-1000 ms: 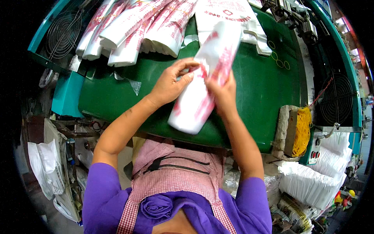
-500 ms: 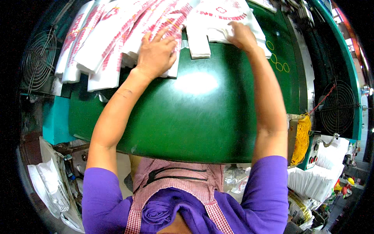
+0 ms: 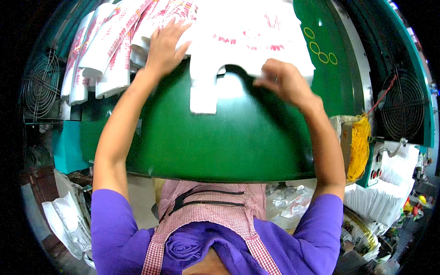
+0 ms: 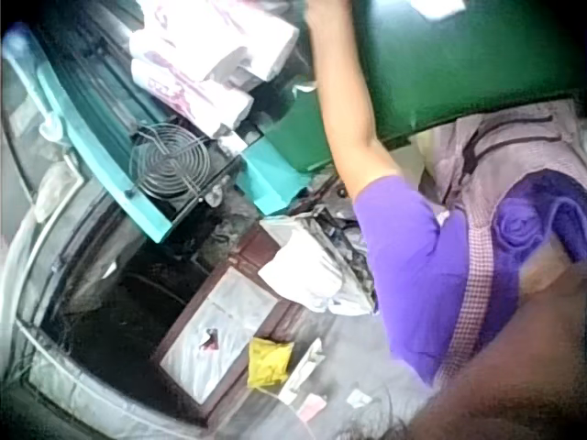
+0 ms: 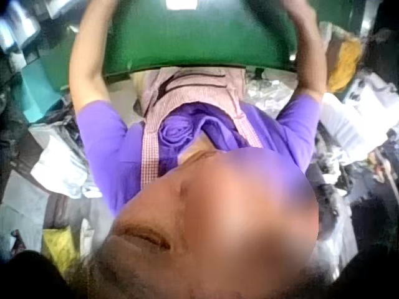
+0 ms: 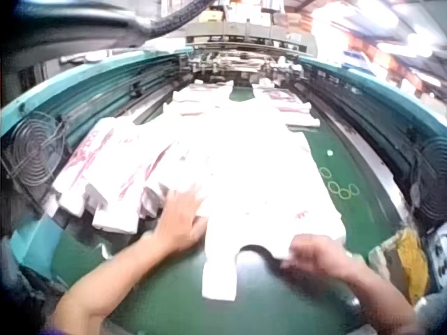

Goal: The person folds white plastic bags with red printed text on a green table. They fold the bags in half, roll them tightly, and secure them with a rubber band. The finished bundles are stacked on the table.

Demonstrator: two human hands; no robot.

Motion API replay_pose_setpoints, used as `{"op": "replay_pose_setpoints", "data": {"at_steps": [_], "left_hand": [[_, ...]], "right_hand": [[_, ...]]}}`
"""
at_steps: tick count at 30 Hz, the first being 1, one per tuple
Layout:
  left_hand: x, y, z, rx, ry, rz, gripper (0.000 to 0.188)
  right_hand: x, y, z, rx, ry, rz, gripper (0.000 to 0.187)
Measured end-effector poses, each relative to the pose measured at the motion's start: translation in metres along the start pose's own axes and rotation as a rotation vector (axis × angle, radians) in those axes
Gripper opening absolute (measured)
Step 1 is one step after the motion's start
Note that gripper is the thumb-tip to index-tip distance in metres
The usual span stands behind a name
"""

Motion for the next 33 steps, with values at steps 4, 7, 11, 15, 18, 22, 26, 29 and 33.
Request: {"op": "replay_pose_setpoints", "data": {"at_steps": [4, 7, 11, 15, 18, 22, 26, 29, 33], "left_hand": [[-0.116, -0.037, -0.111, -0.248, 0.237, 0.454, 0.054], [-0.18, -0.077, -0.156, -0.241, 0.364, 0.862, 0.084], [-0.194, -0.086, -0.15, -0.195, 0.461, 0.989, 0.085], [-0.18, -0.08, -0.147, -0.351, 0.426, 0.899, 0.076], [-0.156, -0.075, -0.152, -0.426, 0.48, 0.659, 0.036], [-0.106, -0.044, -0.159, -0.7, -0.005, 0.732, 0.017], [-0.049, -0.003, -0.213, -0.439, 0.093, 0.723, 0.035], [-0.05, 0.018, -0.226, -0.106, 0.112, 0.79, 0.023], [-0.073, -0.026, -0.213, -0.275, 0.29, 0.35, 0.05]], "right_hand": [[-0.109, 0.038, 0.054, 0.195, -0.066, 0.028, 0.027], [-0.169, 0.02, 0.088, 0.127, -0.003, -0.007, 0.065], [-0.241, 0.028, 0.08, -0.156, 0.161, 0.201, 0.09], [-0.259, 0.034, 0.062, -0.333, 0.275, 0.247, 0.086], [-0.264, 0.017, 0.05, -0.007, 0.165, -0.118, 0.067], [-0.249, -0.004, 0.049, 0.095, 0.026, -0.155, 0.032], [-0.192, -0.019, 0.03, 0.406, 0.151, -0.268, 0.018], [-0.131, -0.02, 0.02, 0.473, 0.303, -0.41, 0.026], [-0.107, 0.017, 0.024, 0.006, 0.308, -0.079, 0.029]]}}
Point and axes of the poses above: each hand's wrist, its own x-axis towards the middle knuckle, its own y-axis out of the palm, z = x × y, the point moved 7 cm from there along x, towards the middle knuckle, and after that the axes turned 11 degrees about -y, right-handed, at the moved point
